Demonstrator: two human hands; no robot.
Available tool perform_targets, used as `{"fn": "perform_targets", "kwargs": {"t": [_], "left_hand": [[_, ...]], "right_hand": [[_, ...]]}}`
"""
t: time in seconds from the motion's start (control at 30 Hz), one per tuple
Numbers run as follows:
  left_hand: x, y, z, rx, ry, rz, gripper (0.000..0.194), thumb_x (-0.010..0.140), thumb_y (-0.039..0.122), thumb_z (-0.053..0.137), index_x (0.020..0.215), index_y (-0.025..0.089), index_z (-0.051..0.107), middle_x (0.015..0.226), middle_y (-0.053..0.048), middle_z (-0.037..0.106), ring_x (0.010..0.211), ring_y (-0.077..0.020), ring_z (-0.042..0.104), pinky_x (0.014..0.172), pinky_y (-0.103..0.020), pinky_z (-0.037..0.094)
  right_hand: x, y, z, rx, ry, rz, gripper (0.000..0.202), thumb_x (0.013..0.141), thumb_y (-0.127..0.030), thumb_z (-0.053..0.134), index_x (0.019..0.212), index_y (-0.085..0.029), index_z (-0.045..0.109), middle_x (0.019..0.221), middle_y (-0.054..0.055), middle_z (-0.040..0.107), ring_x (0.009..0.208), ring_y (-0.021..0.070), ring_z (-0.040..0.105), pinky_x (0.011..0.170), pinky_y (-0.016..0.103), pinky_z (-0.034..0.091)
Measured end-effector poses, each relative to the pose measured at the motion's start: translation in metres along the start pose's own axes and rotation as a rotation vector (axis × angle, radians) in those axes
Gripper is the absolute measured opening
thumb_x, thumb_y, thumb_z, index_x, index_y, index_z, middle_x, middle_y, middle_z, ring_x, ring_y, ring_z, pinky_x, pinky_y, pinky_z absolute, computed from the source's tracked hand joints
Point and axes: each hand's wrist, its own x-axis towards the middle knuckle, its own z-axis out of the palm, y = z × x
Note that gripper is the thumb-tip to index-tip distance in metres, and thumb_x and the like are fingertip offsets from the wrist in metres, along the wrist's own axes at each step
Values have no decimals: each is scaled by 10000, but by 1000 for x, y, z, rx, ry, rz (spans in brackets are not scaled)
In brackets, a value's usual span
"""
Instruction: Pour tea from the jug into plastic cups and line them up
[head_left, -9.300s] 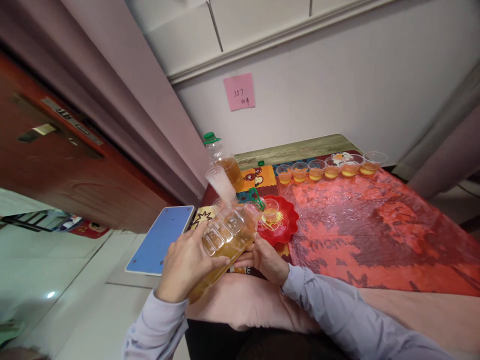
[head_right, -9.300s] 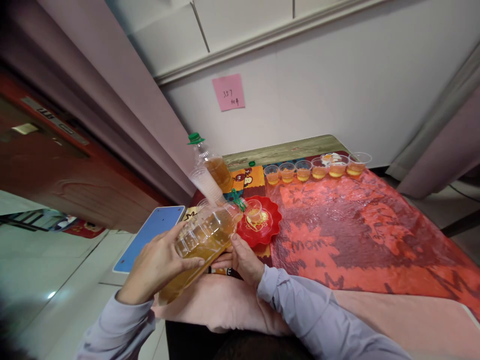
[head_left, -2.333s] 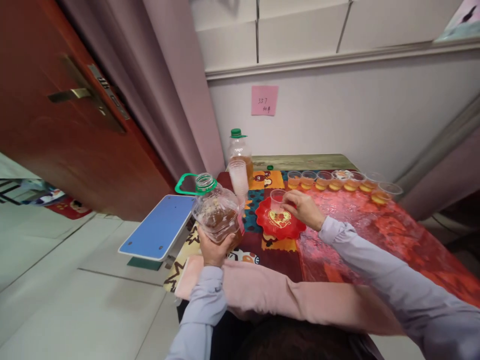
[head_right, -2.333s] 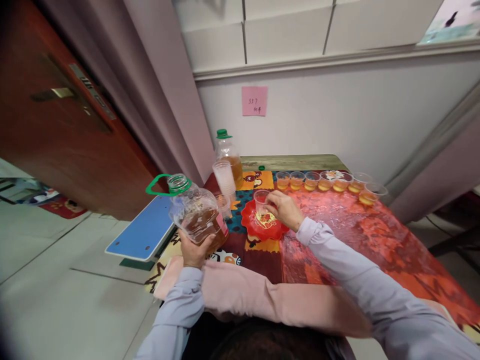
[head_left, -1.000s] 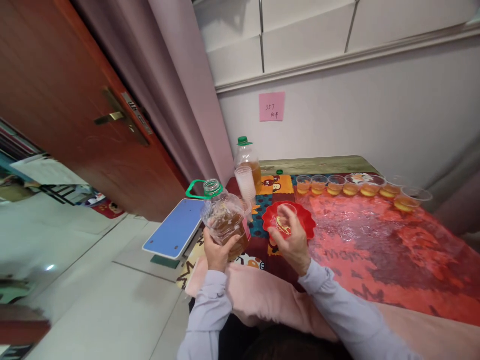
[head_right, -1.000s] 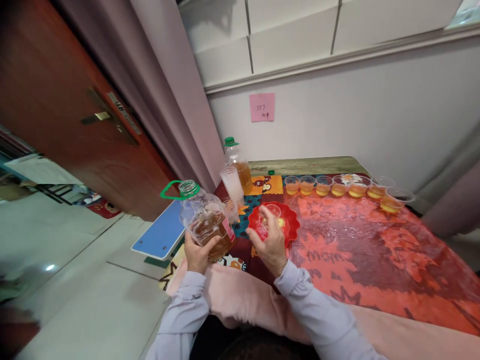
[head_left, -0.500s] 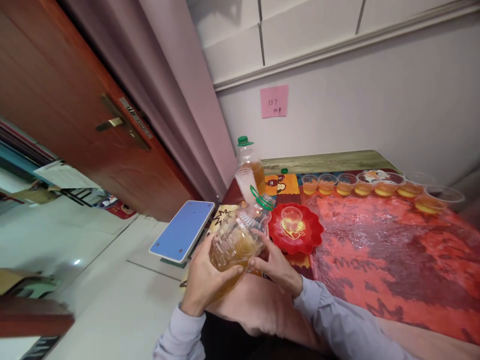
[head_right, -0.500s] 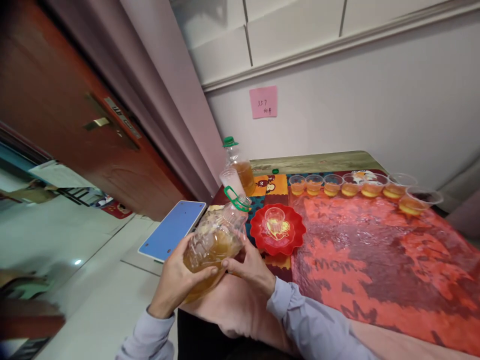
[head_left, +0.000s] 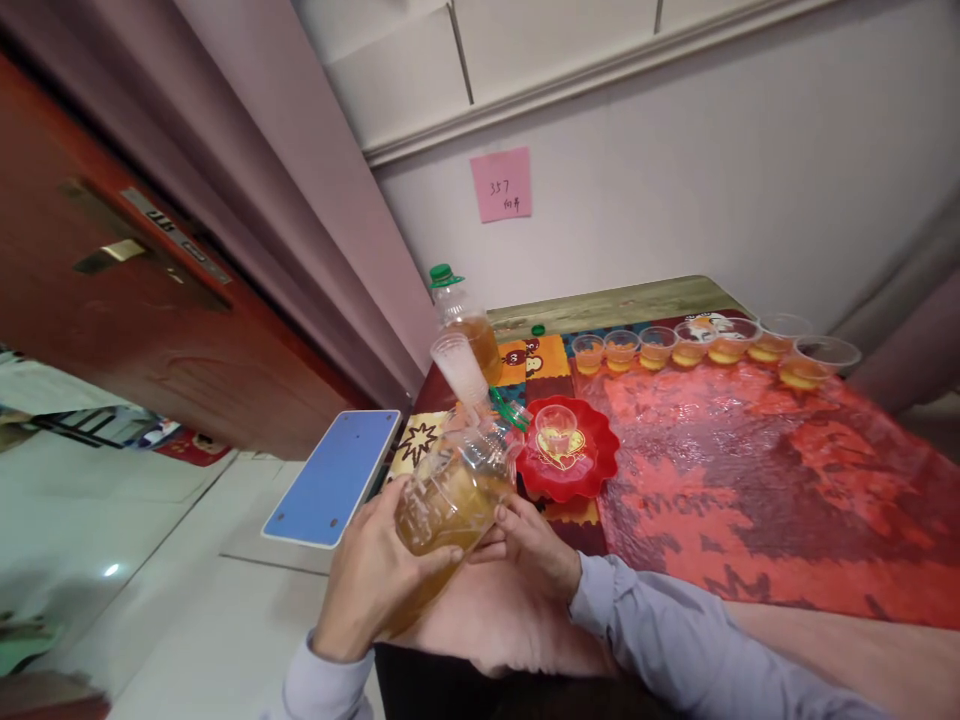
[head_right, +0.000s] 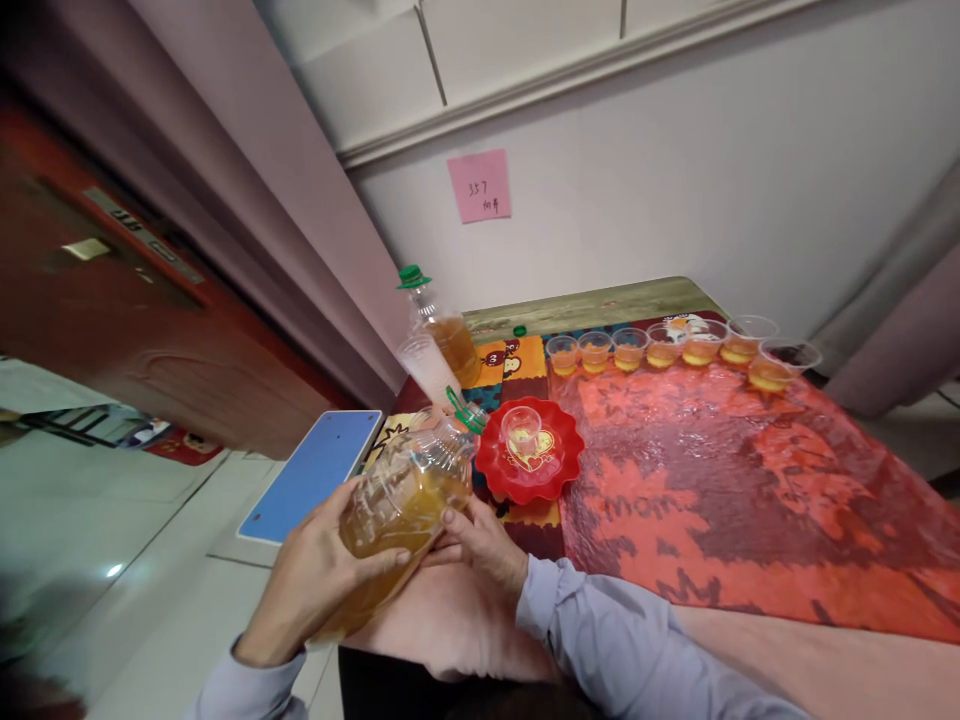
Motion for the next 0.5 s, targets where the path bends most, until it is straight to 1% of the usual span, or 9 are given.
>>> {"fn": "perform_targets", "kwargs": {"t": [0.13,0.23,0.37,0.5], "left_hand": [[6,9,-7,70,-50,5,894,624,504,889,1424,212,618,1341,-136,762,1192,-382,741,1019,-519,594],[11,14,-10,118,-51,39,874,634,486,882,1433,244,623,1340,-114,766,1182,-379,747,997,-500,602],[17,20,-12,128,-62,66,856,619,495,886,1405,263,639,1333,-105,772,1176,-382,749,968,-490,605],[23,29,-17,148,-105,41,821,626,518,878,1371,259,648,1275,-110,790,1138,-387,756,900,-470,605]], "right_hand": [[1,3,0,56,15,16,737,820,-710,819,1337,-243,578,1182,105,801,976,254,805,913,447,612],[2,3,0,75,12,3,729,833,-709,809,1347,-249,574,1163,96,803,975,259,803,905,451,620],[3,3,1,94,31,-25,655,857,-710,784,1305,-268,600,1189,76,797,955,246,801,889,440,626],[5,5,0,102,39,-40,634,865,-725,766,1284,-277,607,1150,58,800,913,233,803,862,420,630]]}}
